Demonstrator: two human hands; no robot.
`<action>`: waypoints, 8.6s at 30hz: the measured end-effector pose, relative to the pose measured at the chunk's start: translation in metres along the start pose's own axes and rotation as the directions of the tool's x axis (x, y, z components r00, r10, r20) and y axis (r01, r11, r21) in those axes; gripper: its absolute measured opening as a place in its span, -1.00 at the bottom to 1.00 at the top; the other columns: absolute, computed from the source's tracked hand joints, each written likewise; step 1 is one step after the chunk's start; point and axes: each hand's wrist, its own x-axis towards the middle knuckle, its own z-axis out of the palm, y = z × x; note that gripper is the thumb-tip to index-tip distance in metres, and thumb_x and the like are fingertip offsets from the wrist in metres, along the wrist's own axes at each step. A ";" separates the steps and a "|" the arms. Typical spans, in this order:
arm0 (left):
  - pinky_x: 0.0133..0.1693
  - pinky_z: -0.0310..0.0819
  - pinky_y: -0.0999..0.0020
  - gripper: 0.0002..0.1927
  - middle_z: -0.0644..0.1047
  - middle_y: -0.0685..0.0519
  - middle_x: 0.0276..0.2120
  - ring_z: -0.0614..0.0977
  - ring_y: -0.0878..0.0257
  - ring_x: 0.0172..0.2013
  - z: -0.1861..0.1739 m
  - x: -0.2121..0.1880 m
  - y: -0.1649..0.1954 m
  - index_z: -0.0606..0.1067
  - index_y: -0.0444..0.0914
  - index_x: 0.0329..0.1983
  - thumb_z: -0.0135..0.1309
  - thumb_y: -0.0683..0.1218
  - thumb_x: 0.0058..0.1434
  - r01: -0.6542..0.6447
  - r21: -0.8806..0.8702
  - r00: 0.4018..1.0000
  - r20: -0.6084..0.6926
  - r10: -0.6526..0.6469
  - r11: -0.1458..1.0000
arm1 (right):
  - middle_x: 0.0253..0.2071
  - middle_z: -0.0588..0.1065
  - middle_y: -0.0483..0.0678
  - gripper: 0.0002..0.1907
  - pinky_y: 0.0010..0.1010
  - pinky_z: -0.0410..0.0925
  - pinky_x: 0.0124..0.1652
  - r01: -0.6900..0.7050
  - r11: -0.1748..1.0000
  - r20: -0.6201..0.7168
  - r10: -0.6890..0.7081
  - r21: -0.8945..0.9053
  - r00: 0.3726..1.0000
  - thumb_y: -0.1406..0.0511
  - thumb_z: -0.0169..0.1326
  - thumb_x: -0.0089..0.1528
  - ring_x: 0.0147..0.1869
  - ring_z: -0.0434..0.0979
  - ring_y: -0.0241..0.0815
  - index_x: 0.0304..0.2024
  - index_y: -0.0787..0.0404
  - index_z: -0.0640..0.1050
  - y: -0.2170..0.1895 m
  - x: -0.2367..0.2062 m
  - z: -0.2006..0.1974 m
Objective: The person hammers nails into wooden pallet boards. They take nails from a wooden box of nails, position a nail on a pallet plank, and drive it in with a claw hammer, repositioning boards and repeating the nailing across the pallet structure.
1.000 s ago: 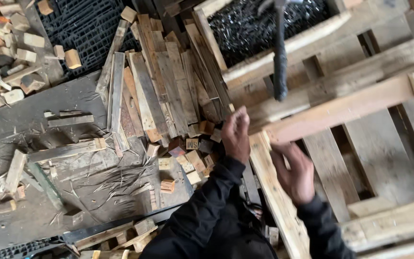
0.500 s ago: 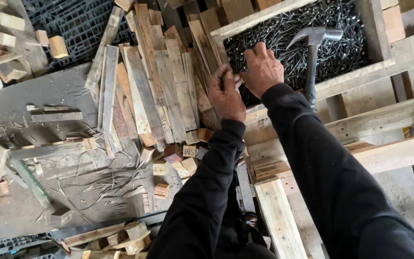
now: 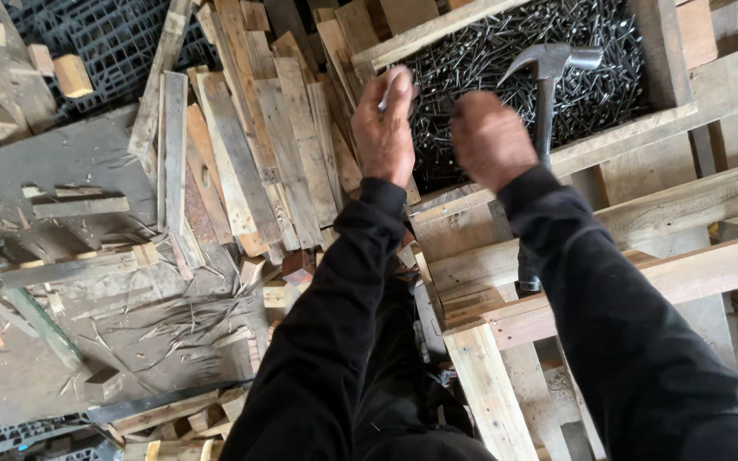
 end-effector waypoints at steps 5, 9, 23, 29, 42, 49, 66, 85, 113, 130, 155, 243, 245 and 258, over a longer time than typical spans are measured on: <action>-0.22 0.58 0.36 -0.43 0.53 0.10 -0.34 0.55 0.33 -0.32 0.022 0.012 -0.004 0.54 -0.24 -0.28 0.00 0.36 0.35 -0.121 0.255 0.939 0.343 0.027 0.960 | -0.39 0.58 0.10 -0.89 -0.34 0.49 -0.48 -0.339 0.877 0.185 0.291 0.342 0.939 0.41 0.08 0.39 -0.47 0.62 -0.06 -0.11 0.39 0.51 0.009 -0.005 -0.041; -0.43 0.59 0.41 -0.31 0.53 0.15 -0.52 0.60 0.36 -0.52 0.042 0.009 -0.002 0.55 -0.21 -0.40 -0.21 0.45 0.33 0.167 0.325 0.847 0.436 -0.304 0.931 | -0.27 0.61 0.19 -0.83 -0.33 0.53 -0.27 -0.091 0.989 0.178 0.069 0.117 0.982 0.38 0.16 0.40 -0.27 0.67 -0.02 -0.13 0.43 0.52 -0.002 0.016 -0.053; -0.60 0.25 0.44 -0.41 0.42 0.16 -0.57 0.41 0.36 -0.59 0.022 -0.004 0.030 0.42 -0.20 -0.39 -0.09 0.40 0.31 0.639 -0.424 0.763 0.244 -0.598 0.642 | -0.33 0.49 0.00 -0.67 -0.30 0.48 -0.43 0.115 0.949 -0.021 -0.127 -0.294 0.992 0.21 0.24 0.04 -0.35 0.53 -0.09 -0.18 0.22 0.62 -0.018 -0.022 -0.019; -0.63 0.25 0.48 -0.63 0.39 0.22 -0.55 0.36 0.41 -0.59 0.008 -0.005 0.011 0.40 -0.14 -0.33 0.03 0.21 0.42 0.686 -0.497 0.728 0.479 -0.492 0.532 | -0.32 0.45 -0.03 -0.86 -0.34 0.44 -0.32 0.069 0.974 -0.029 -0.077 -0.216 0.997 0.41 0.17 0.37 -0.31 0.48 -0.17 -0.30 0.24 0.50 -0.012 -0.023 -0.020; -0.14 0.56 0.30 -0.71 0.58 -0.04 -0.22 0.61 0.15 -0.21 0.057 -0.018 -0.025 0.41 -0.25 -0.06 -0.36 -0.07 0.50 0.606 -0.791 0.656 0.442 -0.612 0.079 | -0.12 0.53 -0.06 -0.91 -0.47 0.52 -0.06 -0.108 0.615 -0.206 0.417 0.781 0.886 0.40 0.23 0.39 -0.11 0.53 -0.31 -0.09 0.25 0.57 -0.047 -0.033 -0.044; -0.25 0.55 0.25 -0.64 0.57 0.02 -0.36 0.59 0.13 -0.31 0.056 -0.024 -0.030 0.43 -0.23 -0.22 -0.23 0.08 0.56 0.527 -0.826 0.814 0.423 -0.398 0.200 | 0.05 0.49 0.01 -0.73 -0.46 0.53 -0.02 -0.285 0.702 -0.138 0.480 0.652 0.866 0.34 0.06 0.47 0.00 0.56 -0.25 0.20 0.30 0.51 -0.043 -0.044 -0.047; -0.14 0.56 0.26 -0.65 0.46 0.13 -0.45 0.53 0.28 -0.39 0.050 -0.022 -0.023 0.44 -0.27 0.06 -0.03 0.11 0.50 0.463 -0.855 0.854 0.360 -0.376 0.232 | -0.46 0.56 -0.04 -0.83 -0.42 0.38 -0.51 -0.426 0.770 0.066 0.452 0.476 0.890 0.30 0.13 0.39 -0.50 0.50 -0.32 -0.18 0.31 0.60 -0.063 -0.047 -0.078; -0.43 0.41 0.35 -0.50 0.38 0.19 -0.49 0.47 0.31 -0.47 0.006 -0.036 0.020 0.44 -0.21 -0.09 -0.07 0.31 0.37 0.601 -0.512 0.782 0.217 -0.585 0.613 | -0.28 0.57 -0.02 -0.90 -0.25 0.48 -0.32 -0.042 0.966 0.123 0.075 -0.254 0.990 0.31 0.23 0.30 -0.28 0.58 -0.12 -0.26 0.21 0.61 -0.008 -0.032 -0.018; 0.06 0.60 0.06 -0.68 0.63 -0.10 -0.11 0.67 0.03 -0.04 0.023 -0.054 0.029 0.49 -0.25 0.13 0.02 -0.30 0.32 0.696 -0.405 0.707 0.533 -0.465 0.594 | -0.25 0.47 0.17 -0.39 -0.34 0.47 -0.46 -0.644 0.741 0.117 0.634 0.192 0.765 0.14 0.29 0.23 -0.37 0.52 -0.07 0.02 0.47 0.34 -0.032 -0.114 -0.081; 0.02 0.54 0.24 -0.86 0.59 0.02 -0.21 0.65 0.16 -0.12 0.106 -0.310 0.097 0.53 -0.27 -0.20 0.15 -0.08 0.35 0.897 -0.162 0.353 0.824 -0.444 0.411 | -0.37 0.48 -0.08 -0.64 -0.52 0.40 -0.39 -0.189 0.147 -0.020 0.838 0.971 0.546 0.32 0.12 0.28 -0.39 0.49 -0.34 0.08 0.33 0.42 -0.123 -0.425 -0.178; -0.44 0.30 0.56 -0.81 0.65 -0.02 -0.31 0.44 0.46 -0.51 -0.001 -0.911 -0.008 0.55 -0.22 -0.08 0.24 -0.11 0.27 0.174 0.975 -0.793 0.224 -0.566 0.142 | -0.51 0.39 -0.12 -0.82 -0.48 0.27 -0.60 0.323 -0.027 0.304 0.421 0.946 -0.855 0.23 0.04 0.36 -0.62 0.33 -0.33 -0.21 0.21 0.41 -0.517 -0.884 -0.007; -0.17 0.60 0.31 -0.83 0.65 0.00 -0.20 0.70 0.14 -0.23 -0.115 -1.026 -0.054 0.60 -0.22 -0.09 0.26 -0.10 0.30 -0.234 -0.033 -0.573 0.812 -0.110 0.972 | -0.51 0.39 -0.16 -0.73 -0.52 0.30 -0.57 0.255 -0.042 0.209 0.710 0.966 -0.672 0.15 -0.07 0.42 -0.60 0.38 -0.38 -0.18 0.24 0.36 -0.552 -0.951 0.069; -0.16 0.61 0.31 -0.83 0.66 -0.02 -0.19 0.71 0.09 -0.23 -0.112 -1.027 -0.049 0.62 -0.22 -0.10 0.27 -0.10 0.28 -0.264 -0.070 -0.584 0.805 -0.102 0.962 | -0.52 0.37 -0.12 -0.72 -0.50 0.27 -0.57 0.381 -0.073 0.323 0.690 0.922 -0.648 0.15 -0.06 0.43 -0.61 0.35 -0.36 -0.20 0.26 0.35 -0.556 -0.947 0.070; -0.31 0.60 0.33 -0.80 0.69 0.02 -0.25 0.71 0.19 -0.34 -0.112 -1.029 -0.062 0.67 -0.03 -0.05 0.24 0.03 0.28 -0.355 -0.115 -0.630 0.762 -0.146 0.928 | -0.48 0.40 -0.14 -0.66 -0.55 0.30 -0.54 0.139 0.109 0.024 0.697 0.984 -0.716 0.08 -0.03 0.42 -0.54 0.37 -0.38 -0.16 0.24 0.40 -0.561 -0.950 0.026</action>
